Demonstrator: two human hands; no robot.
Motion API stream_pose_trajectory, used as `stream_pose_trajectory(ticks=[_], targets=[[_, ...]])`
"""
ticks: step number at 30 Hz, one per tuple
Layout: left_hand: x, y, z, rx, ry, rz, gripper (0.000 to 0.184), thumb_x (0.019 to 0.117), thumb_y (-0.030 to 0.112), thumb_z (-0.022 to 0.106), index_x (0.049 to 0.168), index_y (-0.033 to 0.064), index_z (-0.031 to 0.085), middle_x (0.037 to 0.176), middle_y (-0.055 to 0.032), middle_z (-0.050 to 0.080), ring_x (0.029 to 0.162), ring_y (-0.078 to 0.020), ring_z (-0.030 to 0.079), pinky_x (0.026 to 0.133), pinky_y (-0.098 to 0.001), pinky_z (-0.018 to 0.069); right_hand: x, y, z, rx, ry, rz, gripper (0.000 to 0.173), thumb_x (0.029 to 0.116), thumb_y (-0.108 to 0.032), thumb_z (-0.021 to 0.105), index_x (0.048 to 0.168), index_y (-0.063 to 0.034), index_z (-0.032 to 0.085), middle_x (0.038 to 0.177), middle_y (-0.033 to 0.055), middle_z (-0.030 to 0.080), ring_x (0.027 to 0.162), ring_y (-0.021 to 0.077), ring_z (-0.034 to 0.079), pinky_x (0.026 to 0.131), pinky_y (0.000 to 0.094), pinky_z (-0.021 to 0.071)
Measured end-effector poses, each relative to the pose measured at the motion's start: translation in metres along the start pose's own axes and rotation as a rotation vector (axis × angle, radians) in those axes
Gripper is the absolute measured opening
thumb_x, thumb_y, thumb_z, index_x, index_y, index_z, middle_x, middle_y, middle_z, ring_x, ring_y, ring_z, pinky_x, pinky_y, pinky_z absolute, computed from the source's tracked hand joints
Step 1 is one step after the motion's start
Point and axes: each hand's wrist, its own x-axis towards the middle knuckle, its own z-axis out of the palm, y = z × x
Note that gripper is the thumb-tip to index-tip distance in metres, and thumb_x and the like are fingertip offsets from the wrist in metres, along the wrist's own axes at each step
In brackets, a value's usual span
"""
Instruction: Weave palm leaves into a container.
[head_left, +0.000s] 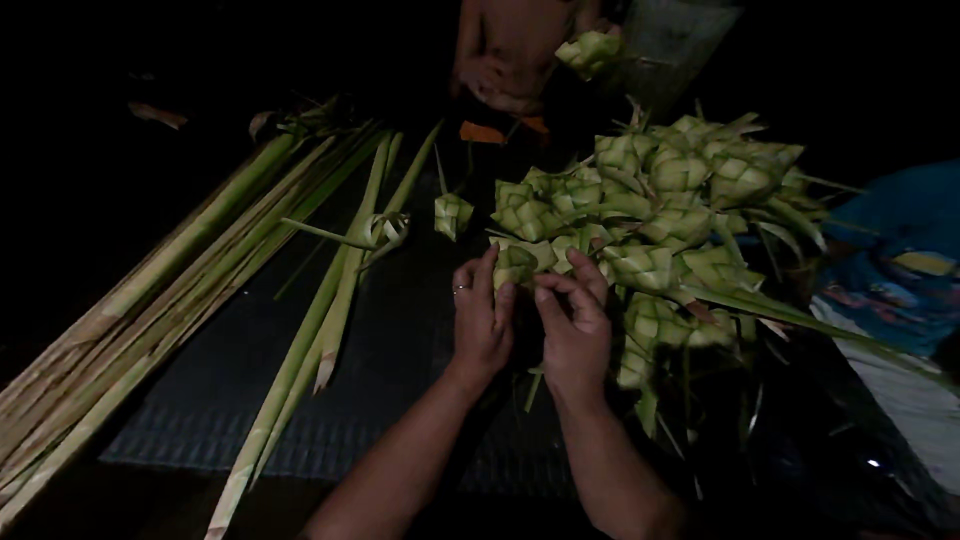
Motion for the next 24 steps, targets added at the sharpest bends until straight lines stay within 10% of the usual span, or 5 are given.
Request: stream_pose_trajectory(ticks=[12,24], targets=[[-0.007,-0.004,0.015,0.079,0.074,0.098,0.051,0.1086,0.042,0.040,0.145,0.0085,0.053,0.128,-0.0196,0.052,0.110,-0.0246,0.058,0.088,-0.0395,0.0548,0.002,-0.009,0.007,0.136,-0.022,0.229,0.018,0.0965,-0.015,0.064,0.107,-0.0121,0.077,0.160,0.0110,0.039,0.147,0.0191,0.037,0.111,0.0330,0.0441],[-0.005,0.009,0.019,0.128,0.098,0.201,0.055,0.1072,0.043,0.042,0.130,-0.0015,0.063,0.122,-0.0267,0.058,0.110,-0.0277,0.061,0.092,-0.0375,0.0538,0.008,-0.014,0.009,0.494,0.044,0.275,0.015,0.0925,-0.001,0.064,0.107,-0.0028,0.062,0.103,0.0028,0.062,0.094,0.0064,0.063,0.083,0.0207,0.0550]])
